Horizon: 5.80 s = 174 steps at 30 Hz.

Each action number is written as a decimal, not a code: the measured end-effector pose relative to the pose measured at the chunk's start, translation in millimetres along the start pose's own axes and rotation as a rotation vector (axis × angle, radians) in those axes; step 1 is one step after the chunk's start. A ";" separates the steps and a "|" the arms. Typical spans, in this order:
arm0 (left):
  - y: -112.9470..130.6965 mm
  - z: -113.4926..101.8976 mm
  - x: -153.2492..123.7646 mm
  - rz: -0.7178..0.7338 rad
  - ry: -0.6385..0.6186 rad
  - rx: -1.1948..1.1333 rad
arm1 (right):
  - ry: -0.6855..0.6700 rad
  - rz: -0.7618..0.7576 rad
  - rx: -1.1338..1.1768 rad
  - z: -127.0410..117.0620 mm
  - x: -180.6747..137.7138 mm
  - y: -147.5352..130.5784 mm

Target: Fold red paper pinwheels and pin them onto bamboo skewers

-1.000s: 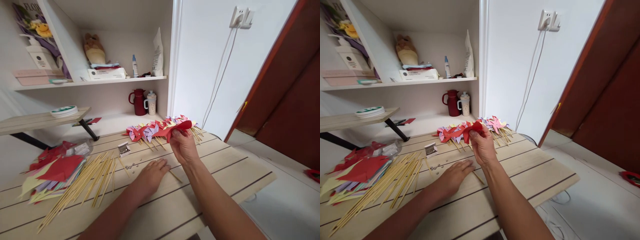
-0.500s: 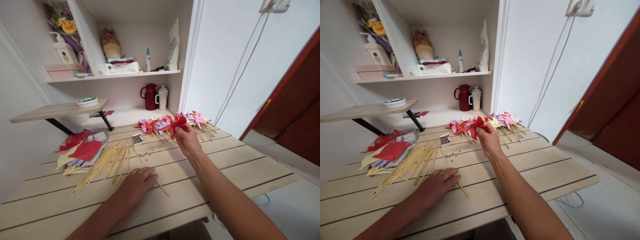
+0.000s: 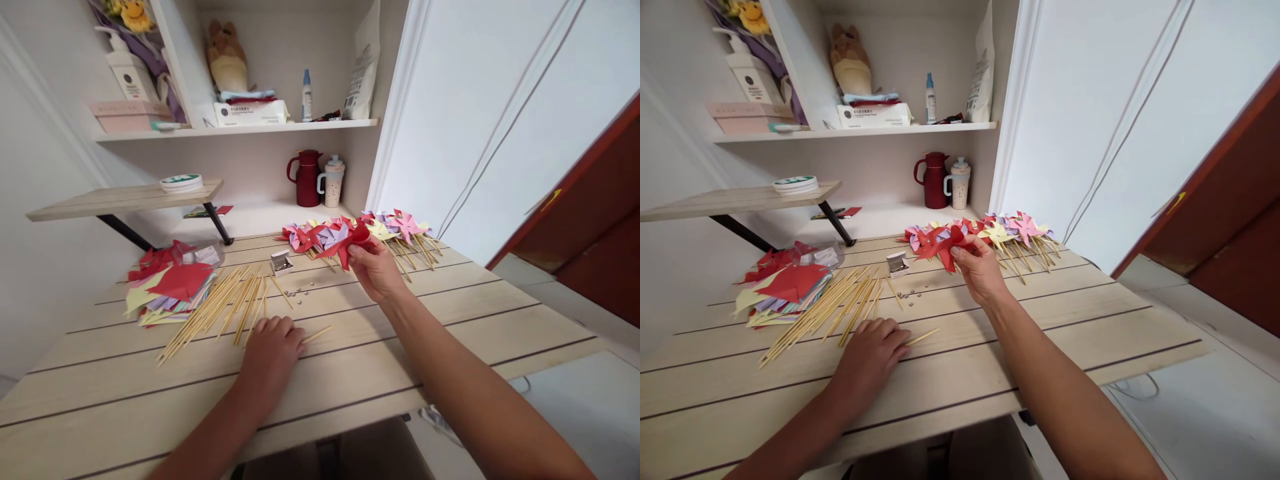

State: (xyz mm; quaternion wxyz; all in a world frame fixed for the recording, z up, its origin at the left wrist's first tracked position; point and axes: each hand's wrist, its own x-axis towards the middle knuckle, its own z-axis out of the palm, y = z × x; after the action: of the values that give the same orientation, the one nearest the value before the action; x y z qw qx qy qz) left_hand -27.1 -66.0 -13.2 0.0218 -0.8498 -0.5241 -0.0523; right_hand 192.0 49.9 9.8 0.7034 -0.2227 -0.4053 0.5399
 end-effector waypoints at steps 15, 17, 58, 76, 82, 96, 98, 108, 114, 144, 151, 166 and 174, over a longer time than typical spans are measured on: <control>8.8 1.0 17.4 -0.019 -0.049 0.066 | 0.011 0.160 0.111 9.3 -7.2 6.2; 8.0 3.9 18.4 -0.052 -0.028 0.046 | 0.036 0.178 0.127 9.7 -6.9 10.8; 10.9 27.6 40.2 -0.390 0.131 -0.422 | 0.309 0.518 0.337 24.3 -26.6 51.5; 14.3 18.5 30.0 -0.299 0.198 -0.356 | 0.230 0.412 0.348 24.9 -22.2 33.4; 22.5 14.0 33.9 -0.300 0.103 -0.189 | 0.251 0.370 0.329 20.8 -19.1 33.8; 18.1 32.5 32.1 -0.418 0.293 -0.469 | 0.289 0.405 0.256 22.8 -28.1 47.4; 19.3 31.1 31.5 -0.428 0.294 -0.491 | 0.297 0.410 0.261 23.1 -28.2 47.2; 16.4 18.5 9.8 -0.531 0.264 -0.566 | 0.329 0.402 0.311 18.7 -17.0 29.7; 21.4 7.8 11.2 -0.450 0.085 -0.285 | 0.307 0.409 0.321 24.2 -21.5 30.3; 6.3 22.3 34.1 -0.327 0.137 -0.172 | 0.314 0.564 0.320 23.8 -25.2 37.0; -4.2 30.0 33.6 -0.371 0.159 -0.391 | 0.331 0.560 0.344 27.0 -22.5 31.7; -18.6 12.3 49.5 -0.405 0.359 -0.656 | 0.170 0.447 0.400 28.4 -23.7 19.0; -22.7 5.6 62.5 -0.556 0.403 -1.520 | -0.063 0.131 0.064 21.1 -21.7 -3.6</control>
State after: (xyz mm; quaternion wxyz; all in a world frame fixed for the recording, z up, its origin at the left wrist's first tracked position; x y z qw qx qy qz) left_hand -19.2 0.3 -12.2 -0.4780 -0.4469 -0.5228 -0.5463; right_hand 175.1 25.8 17.4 0.6600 -0.2091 -0.3945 0.6043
